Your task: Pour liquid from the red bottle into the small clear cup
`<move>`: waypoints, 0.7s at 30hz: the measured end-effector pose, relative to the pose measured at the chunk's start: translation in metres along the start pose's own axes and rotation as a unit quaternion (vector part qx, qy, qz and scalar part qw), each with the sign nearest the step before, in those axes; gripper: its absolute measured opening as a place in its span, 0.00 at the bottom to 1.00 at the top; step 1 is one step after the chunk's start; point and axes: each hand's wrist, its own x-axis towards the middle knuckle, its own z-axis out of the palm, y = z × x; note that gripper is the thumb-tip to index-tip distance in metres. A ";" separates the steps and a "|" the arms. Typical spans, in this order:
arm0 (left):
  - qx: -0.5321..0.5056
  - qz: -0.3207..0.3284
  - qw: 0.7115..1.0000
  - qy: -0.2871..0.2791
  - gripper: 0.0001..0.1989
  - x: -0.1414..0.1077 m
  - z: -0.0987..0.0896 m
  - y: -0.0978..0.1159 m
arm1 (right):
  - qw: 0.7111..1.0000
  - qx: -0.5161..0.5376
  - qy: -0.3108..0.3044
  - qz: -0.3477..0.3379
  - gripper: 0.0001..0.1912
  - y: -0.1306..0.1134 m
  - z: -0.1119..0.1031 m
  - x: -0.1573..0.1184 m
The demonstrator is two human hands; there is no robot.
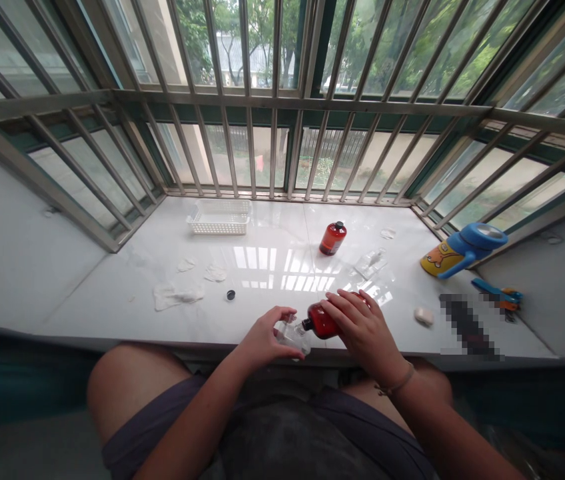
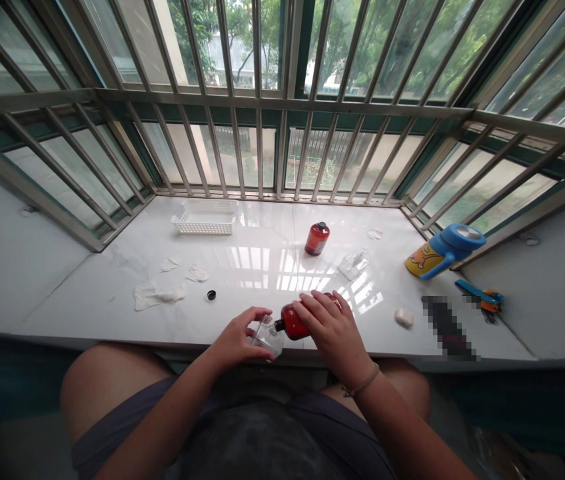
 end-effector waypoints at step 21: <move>0.014 0.002 1.000 0.006 0.46 0.001 0.000 -0.007 | 1.000 0.000 0.015 -0.007 0.26 0.001 0.003 0.001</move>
